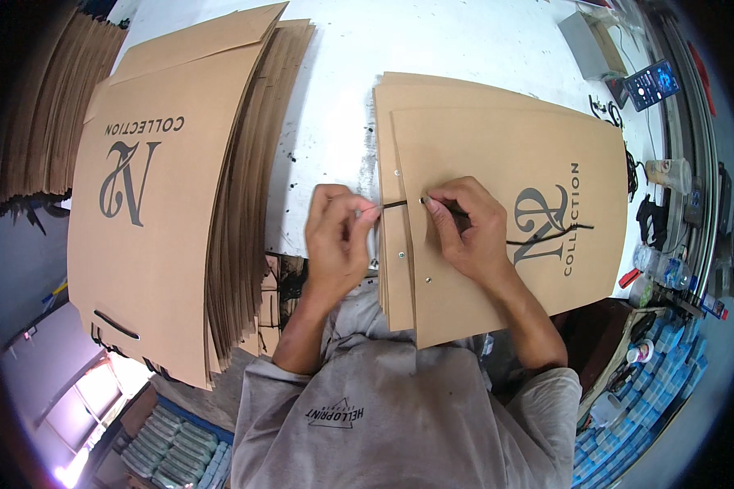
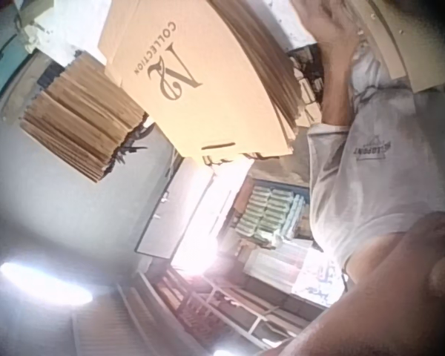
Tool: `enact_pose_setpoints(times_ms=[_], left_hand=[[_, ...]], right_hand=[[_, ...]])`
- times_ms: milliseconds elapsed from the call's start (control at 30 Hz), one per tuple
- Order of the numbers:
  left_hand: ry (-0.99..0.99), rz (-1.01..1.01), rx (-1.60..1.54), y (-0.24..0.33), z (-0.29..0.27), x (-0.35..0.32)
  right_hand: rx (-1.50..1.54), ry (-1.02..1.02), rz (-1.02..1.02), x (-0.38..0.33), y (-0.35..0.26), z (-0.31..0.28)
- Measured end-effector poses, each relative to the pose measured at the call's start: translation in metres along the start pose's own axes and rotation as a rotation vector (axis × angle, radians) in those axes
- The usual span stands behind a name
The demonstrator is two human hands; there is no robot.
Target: The person threads black drawstrings through pre-punched holes in flat-packed paper bags, ties knots to secure them, and stacks the finished bags on the table. The process is repeated for multiple bags in a continuous assembly sequence.
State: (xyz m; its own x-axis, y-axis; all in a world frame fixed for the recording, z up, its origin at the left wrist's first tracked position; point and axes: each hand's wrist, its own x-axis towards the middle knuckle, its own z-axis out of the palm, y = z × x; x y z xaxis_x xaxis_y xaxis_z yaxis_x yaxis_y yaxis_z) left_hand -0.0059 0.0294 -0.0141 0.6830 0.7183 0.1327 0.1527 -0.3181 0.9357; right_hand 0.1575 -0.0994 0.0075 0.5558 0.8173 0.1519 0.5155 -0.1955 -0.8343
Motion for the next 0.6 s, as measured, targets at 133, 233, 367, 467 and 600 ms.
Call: enact_pose_setpoints(times_ms=[133, 233, 367, 467, 600], left_hand=[[-0.062, 0.051, -0.198, 0.013, -0.001, -0.004], [-0.313, -0.085, -0.404, 0.008, -0.004, 0.000], [-0.549, -0.444, -0.548, 0.031, 0.001, 0.013], [-0.498, -0.499, -0.547, 0.021, 0.009, 0.016], [-0.298, -0.467, -0.719, 0.016, 0.022, 0.007]], right_hand=[[0.020, -0.071, -0.121, 0.001, -0.008, -0.001], [0.200, -0.063, 0.019, -0.007, -0.007, 0.004], [-0.029, -0.052, -0.189, -0.011, -0.009, -0.001], [-0.021, -0.023, -0.502, -0.020, -0.037, -0.011], [0.376, 0.043, -0.185, -0.023, -0.046, 0.007]])
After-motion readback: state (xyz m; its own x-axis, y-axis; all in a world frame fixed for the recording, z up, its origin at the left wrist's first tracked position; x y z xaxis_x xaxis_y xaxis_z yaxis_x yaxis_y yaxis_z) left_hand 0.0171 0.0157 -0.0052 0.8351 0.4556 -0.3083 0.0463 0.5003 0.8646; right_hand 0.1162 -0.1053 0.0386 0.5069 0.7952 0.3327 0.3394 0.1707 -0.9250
